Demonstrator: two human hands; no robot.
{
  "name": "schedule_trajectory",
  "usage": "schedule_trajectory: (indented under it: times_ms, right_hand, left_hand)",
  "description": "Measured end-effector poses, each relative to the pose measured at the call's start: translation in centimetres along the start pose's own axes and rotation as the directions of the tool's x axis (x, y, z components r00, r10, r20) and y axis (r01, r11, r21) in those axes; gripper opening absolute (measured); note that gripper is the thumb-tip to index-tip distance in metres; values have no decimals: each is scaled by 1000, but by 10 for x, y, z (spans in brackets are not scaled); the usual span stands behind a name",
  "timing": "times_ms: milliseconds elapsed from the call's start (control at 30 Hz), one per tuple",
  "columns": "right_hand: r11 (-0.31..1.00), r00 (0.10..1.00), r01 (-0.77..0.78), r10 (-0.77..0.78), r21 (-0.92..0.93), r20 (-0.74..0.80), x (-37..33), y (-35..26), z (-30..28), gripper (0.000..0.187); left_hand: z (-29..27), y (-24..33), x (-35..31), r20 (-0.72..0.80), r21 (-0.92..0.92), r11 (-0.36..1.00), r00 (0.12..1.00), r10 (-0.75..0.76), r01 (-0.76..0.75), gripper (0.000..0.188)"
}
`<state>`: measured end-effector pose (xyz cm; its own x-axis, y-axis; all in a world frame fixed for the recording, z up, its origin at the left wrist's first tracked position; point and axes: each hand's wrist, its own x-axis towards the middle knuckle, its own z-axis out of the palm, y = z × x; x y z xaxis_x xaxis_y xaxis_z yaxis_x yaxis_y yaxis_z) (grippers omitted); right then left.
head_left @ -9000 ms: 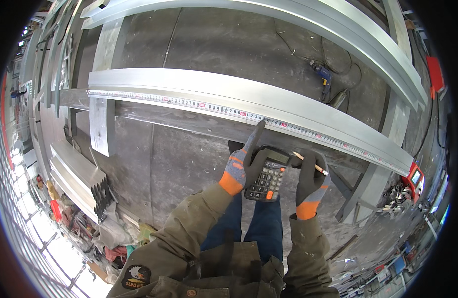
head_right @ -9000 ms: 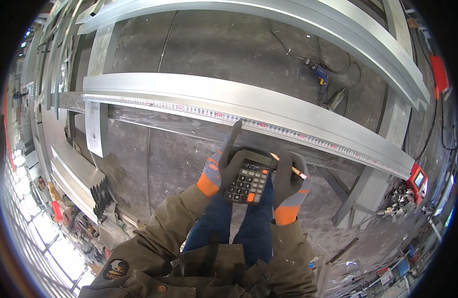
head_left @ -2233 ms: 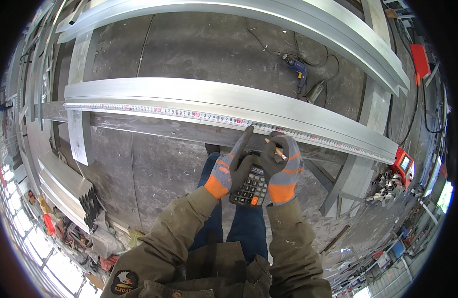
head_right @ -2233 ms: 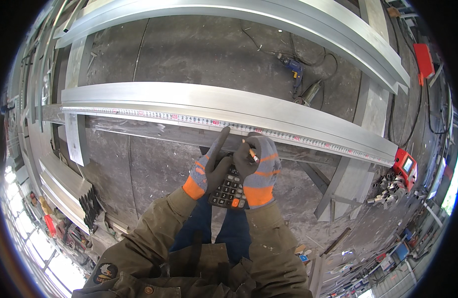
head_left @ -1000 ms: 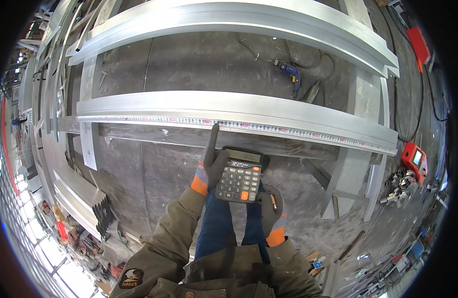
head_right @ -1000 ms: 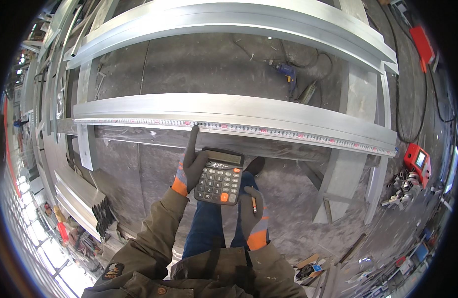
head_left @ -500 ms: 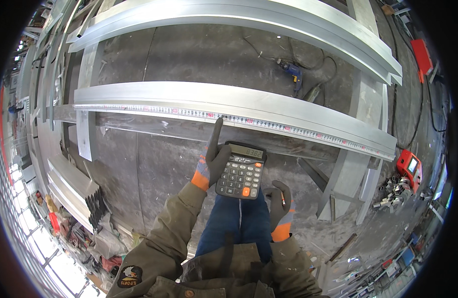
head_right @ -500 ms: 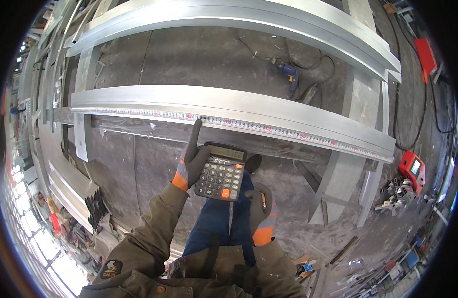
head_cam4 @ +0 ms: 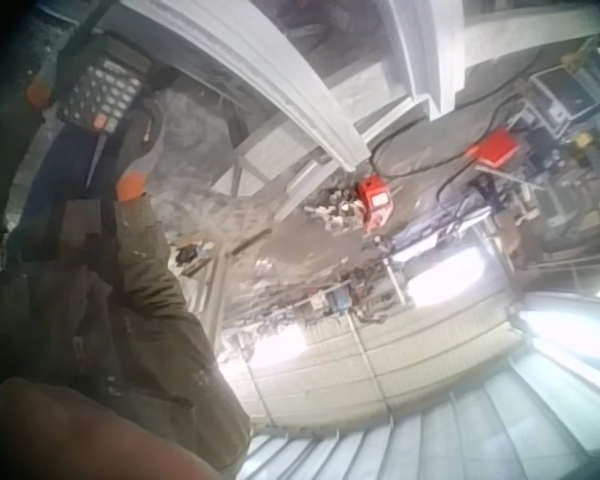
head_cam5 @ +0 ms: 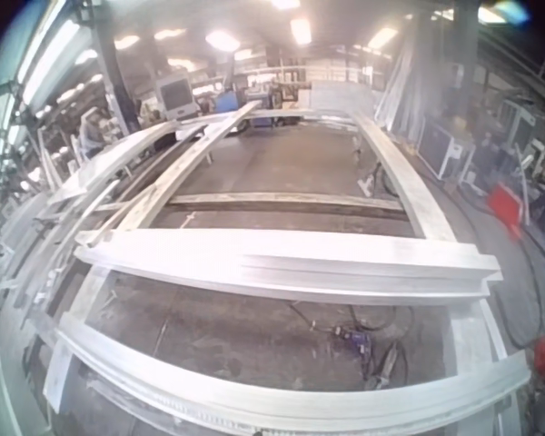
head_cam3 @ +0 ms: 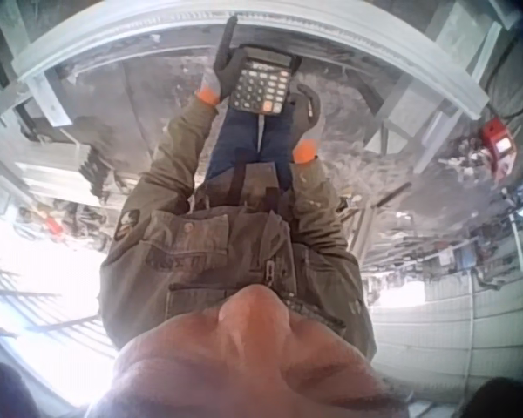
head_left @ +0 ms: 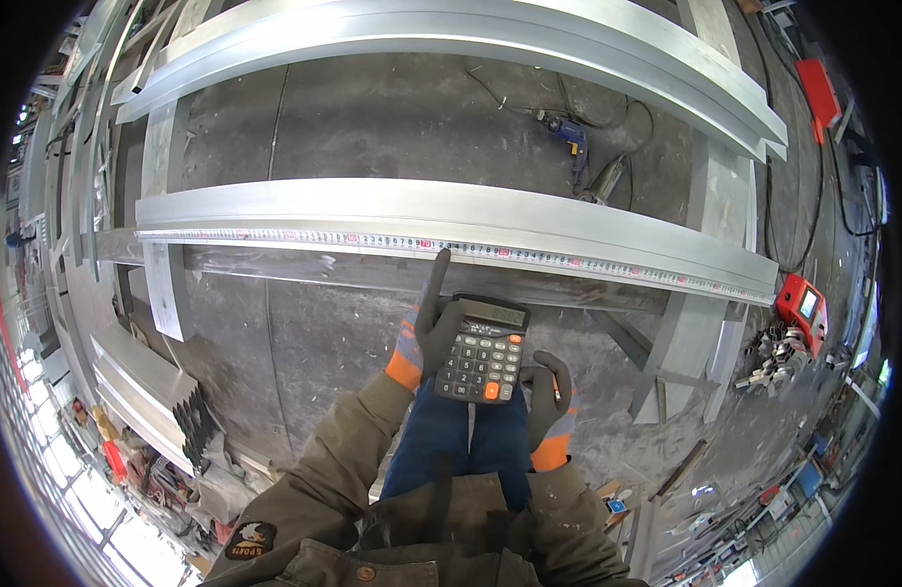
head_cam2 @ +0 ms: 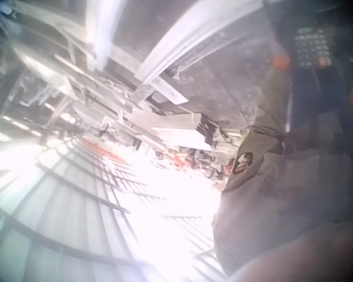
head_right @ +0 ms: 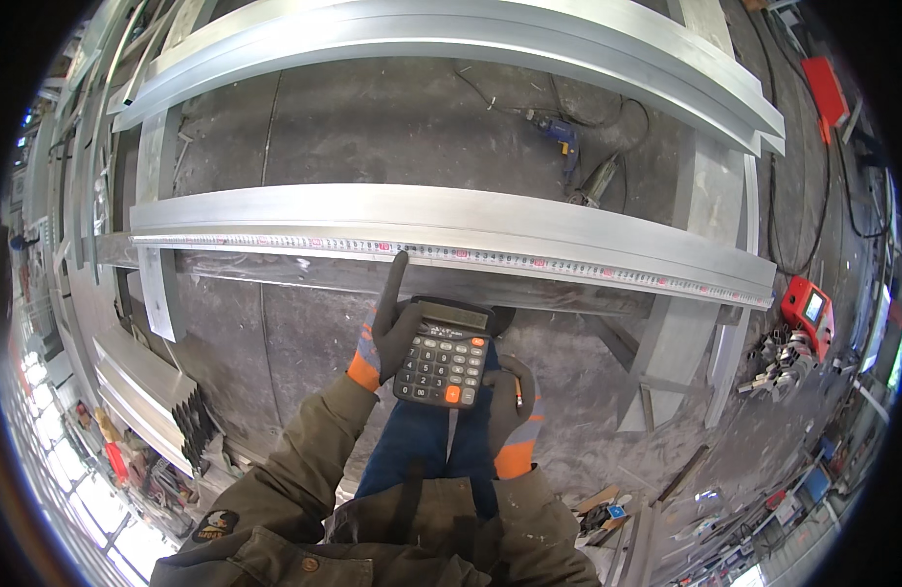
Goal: The person measures a metal frame with a tape measure, records values on a calculator, and marks the frame with a pencil. They repeat this process for multiple sections of the frame, occasionally adjusting the tape measure and repositioning the frame.
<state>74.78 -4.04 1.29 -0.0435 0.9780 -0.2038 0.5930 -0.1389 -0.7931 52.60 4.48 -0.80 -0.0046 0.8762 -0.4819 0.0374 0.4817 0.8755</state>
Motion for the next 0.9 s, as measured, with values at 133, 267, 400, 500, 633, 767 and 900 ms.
schedule_trajectory:
  times_ms: [133,267,400,500,633,767,900]
  right_hand:
    - [951,974,-222,229,214,-8,8,-14,-1,21]
    - [795,887,-396,460,459,-31,16,-29,4,20]
    - [801,886,-393,461,452,-45,19,-33,4,22]
    - [786,880,-391,472,479,-57,19,-32,5,22]
    - [760,873,-360,479,541,-92,25,-28,0,25]
    - [834,909,-336,408,438,-79,37,-24,-21,33]
    - [870,921,-269,357,414,-153,52,-30,-34,34]
  left_hand:
    - [-6,1,0,73,32,998,996,-52,50,80]
    - [-11,2,0,89,60,996,994,-65,59,80]
    - [-12,3,0,98,46,997,993,-66,62,79]
    - [-10,5,-1,92,31,998,994,-65,62,78]
    - [-4,8,-3,55,2,998,997,-55,55,78]
    - [0,12,-3,2,87,996,1000,-26,25,75]
    - [3,15,-4,-25,80,996,999,-39,40,72]
